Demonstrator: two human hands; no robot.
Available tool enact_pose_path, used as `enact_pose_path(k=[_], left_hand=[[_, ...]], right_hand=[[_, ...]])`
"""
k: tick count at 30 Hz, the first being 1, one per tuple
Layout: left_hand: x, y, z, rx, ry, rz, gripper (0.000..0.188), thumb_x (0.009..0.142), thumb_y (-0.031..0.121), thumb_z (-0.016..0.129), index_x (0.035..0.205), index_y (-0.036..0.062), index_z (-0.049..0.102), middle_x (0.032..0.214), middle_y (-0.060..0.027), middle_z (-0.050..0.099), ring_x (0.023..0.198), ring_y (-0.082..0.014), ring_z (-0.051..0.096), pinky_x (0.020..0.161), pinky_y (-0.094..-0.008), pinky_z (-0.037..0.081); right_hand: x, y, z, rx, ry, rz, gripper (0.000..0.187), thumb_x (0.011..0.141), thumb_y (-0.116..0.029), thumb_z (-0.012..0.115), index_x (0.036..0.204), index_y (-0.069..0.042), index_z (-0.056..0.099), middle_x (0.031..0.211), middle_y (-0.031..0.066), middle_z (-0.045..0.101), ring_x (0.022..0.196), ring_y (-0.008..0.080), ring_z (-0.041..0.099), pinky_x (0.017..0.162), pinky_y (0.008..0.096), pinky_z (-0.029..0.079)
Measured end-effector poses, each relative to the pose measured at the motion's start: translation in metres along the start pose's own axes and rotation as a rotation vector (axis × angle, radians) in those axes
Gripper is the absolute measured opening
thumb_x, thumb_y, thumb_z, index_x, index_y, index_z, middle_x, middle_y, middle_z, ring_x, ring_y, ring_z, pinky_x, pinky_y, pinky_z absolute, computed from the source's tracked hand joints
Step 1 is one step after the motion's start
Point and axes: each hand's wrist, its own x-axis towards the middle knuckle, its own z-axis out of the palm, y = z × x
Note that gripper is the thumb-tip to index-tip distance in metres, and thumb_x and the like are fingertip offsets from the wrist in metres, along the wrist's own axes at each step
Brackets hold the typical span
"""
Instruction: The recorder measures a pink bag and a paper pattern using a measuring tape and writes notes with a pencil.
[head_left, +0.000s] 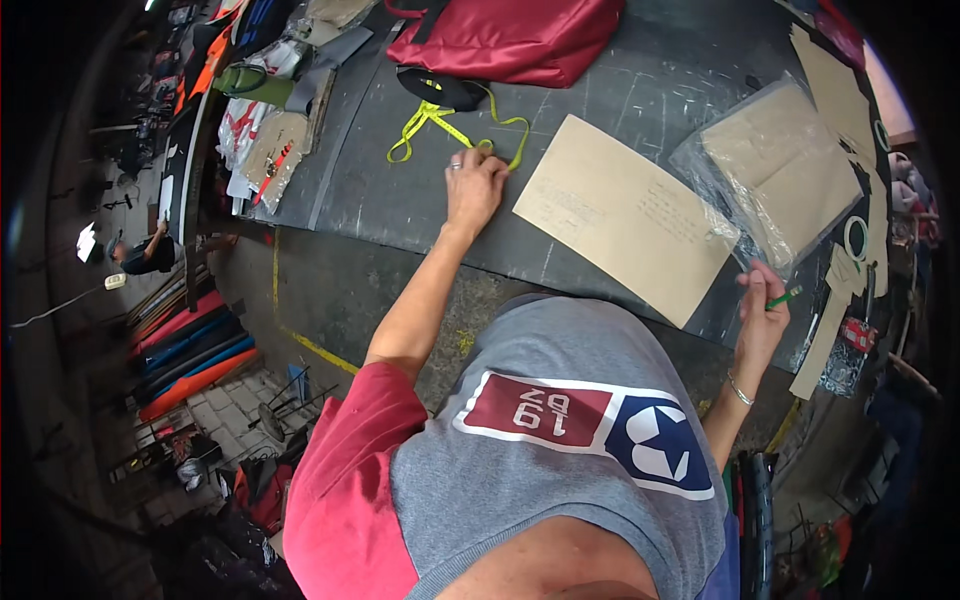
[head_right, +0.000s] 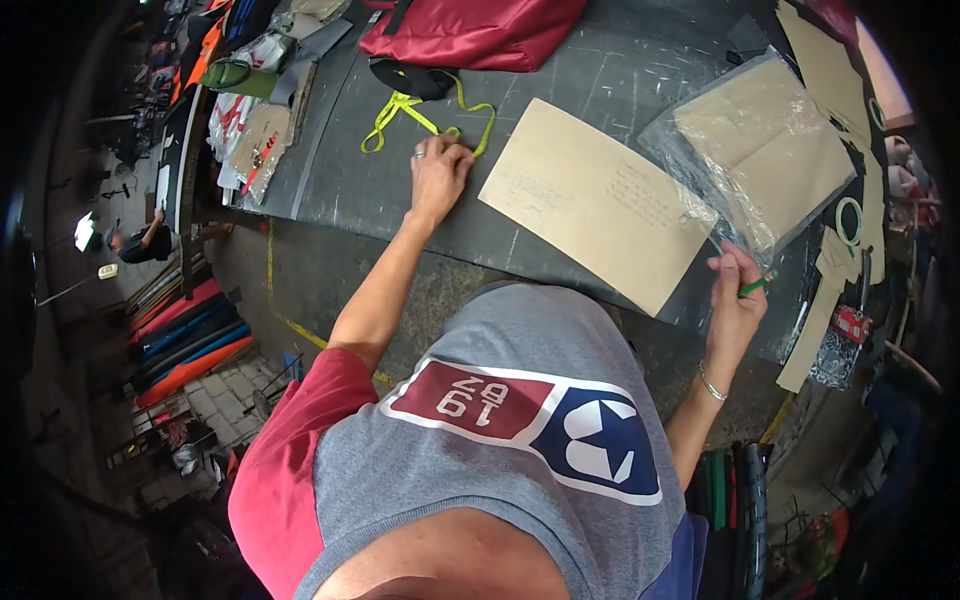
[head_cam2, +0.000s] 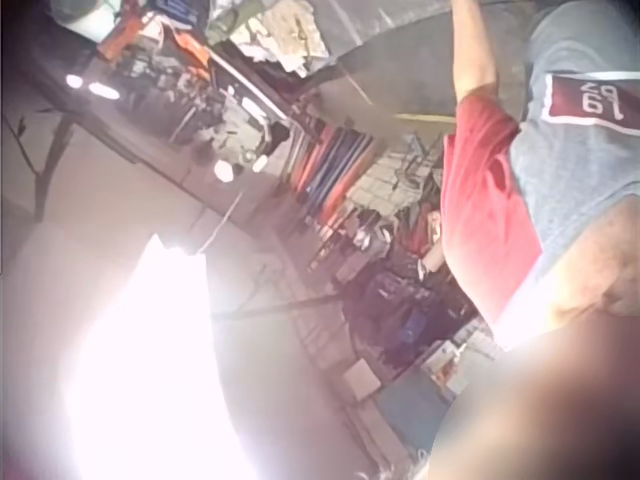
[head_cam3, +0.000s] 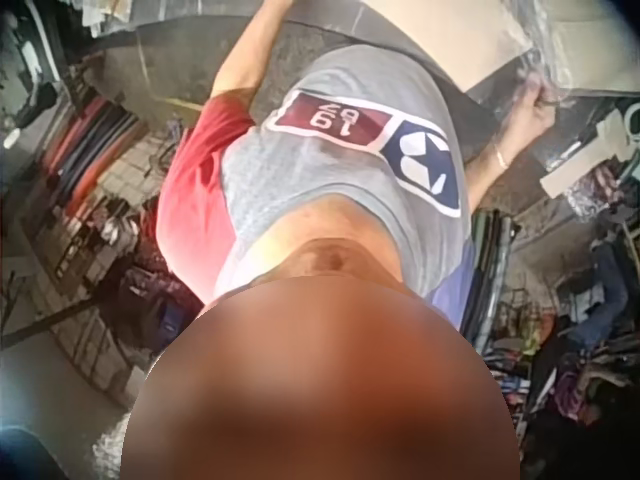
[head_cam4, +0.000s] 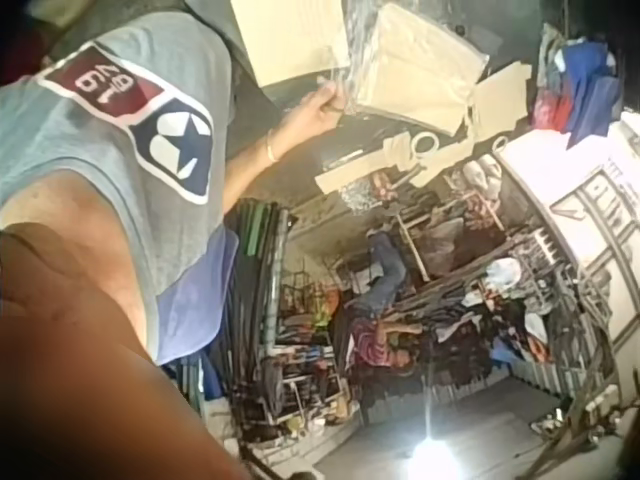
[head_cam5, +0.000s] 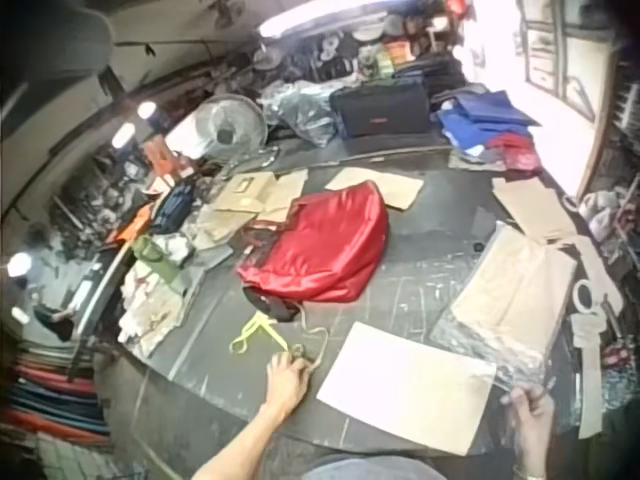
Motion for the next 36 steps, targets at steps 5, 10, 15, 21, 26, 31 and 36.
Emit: enact_pose_path(k=[5, 10, 15, 21, 26, 31, 36], left_hand=[[-0.021, 0.08, -0.069, -0.663, -0.252, 0.332, 0.016, 0.098, 0.02, 0.068, 0.106, 0.006, 0.069, 0.102, -0.0132, 0.073, 0.092, -0.0344, 0.072, 0.08, -0.0434, 0.058], [-0.033, 0.076, -0.084, -0.886, -0.616, 0.498, 0.016, 0.1, 0.025, 0.064, 0.106, 0.011, 0.071, 0.102, -0.0089, 0.074, 0.09, -0.0338, 0.072, 0.077, -0.0443, 0.059], [-0.036, 0.033, -0.08, -0.902, -0.672, 0.609, 0.017, 0.101, 0.025, 0.063, 0.108, 0.0123, 0.072, 0.102, -0.0083, 0.074, 0.09, -0.0323, 0.072, 0.077, -0.0436, 0.059], [-0.021, 0.01, -0.063, -0.898, -0.575, 0.56, 0.021, 0.1, 0.029, 0.065, 0.109, 0.0117, 0.073, 0.097, -0.009, 0.075, 0.09, -0.0304, 0.073, 0.08, -0.0426, 0.058], [-0.022, 0.002, -0.056, -0.893, -0.555, 0.446, 0.022, 0.099, 0.026, 0.069, 0.113, 0.0094, 0.077, 0.108, -0.0096, 0.077, 0.094, -0.0277, 0.075, 0.081, -0.0374, 0.059], [-0.026, 0.001, -0.064, -0.847, -0.618, 0.361, 0.023, 0.097, 0.026, 0.072, 0.11, 0.0071, 0.077, 0.106, -0.0095, 0.077, 0.092, -0.0268, 0.074, 0.079, -0.0363, 0.057], [-0.025, 0.002, -0.061, -0.803, -0.662, 0.314, 0.024, 0.096, 0.026, 0.072, 0.109, 0.0062, 0.077, 0.105, -0.0105, 0.077, 0.089, -0.0279, 0.073, 0.078, -0.0352, 0.056]], right_hand=[[-0.028, -0.015, 0.081, -0.147, -0.467, 0.105, 0.041, 0.109, -0.036, 0.055, 0.12, 0.0, 0.071, 0.094, 0.0042, 0.074, 0.058, 0.0042, 0.046, 0.051, 0.0198, 0.033], [-0.052, -0.025, 0.179, -0.006, -0.709, 0.439, 0.049, 0.111, -0.042, 0.048, 0.122, 0.0, 0.07, 0.101, 0.0105, 0.076, 0.062, 0.0051, 0.053, 0.052, 0.0196, 0.035], [-0.06, -0.029, 0.182, 0.725, -0.33, 0.239, 0.026, 0.102, -0.023, 0.067, 0.117, -0.002, 0.064, 0.08, 0.0011, 0.06, 0.065, 0.0105, 0.049, 0.048, 0.0201, 0.042], [-0.046, -0.067, 0.131, 0.516, -0.129, 0.05, 0.026, 0.104, -0.019, 0.065, 0.12, 0.001, 0.063, 0.075, -0.0007, 0.05, 0.066, 0.0094, 0.047, 0.044, 0.0193, 0.03], [-0.044, -0.074, 0.108, 0.368, 0.013, 0.126, 0.027, 0.104, -0.021, 0.065, 0.119, 0.001, 0.062, 0.073, -0.003, 0.047, 0.061, 0.0061, 0.044, 0.045, 0.019, 0.027], [-0.044, -0.082, 0.055, 0.37, 0.083, 0.077, 0.026, 0.107, -0.024, 0.061, 0.117, 0.0, 0.063, 0.068, -0.0053, 0.044, 0.056, 0.0042, 0.038, 0.045, 0.0206, 0.025], [-0.045, -0.078, -0.008, 0.35, 0.128, -0.021, 0.029, 0.108, -0.027, 0.058, 0.113, 0.0, 0.067, 0.061, -0.0086, 0.038, 0.051, 0.0029, 0.03, 0.05, 0.0212, 0.025]])
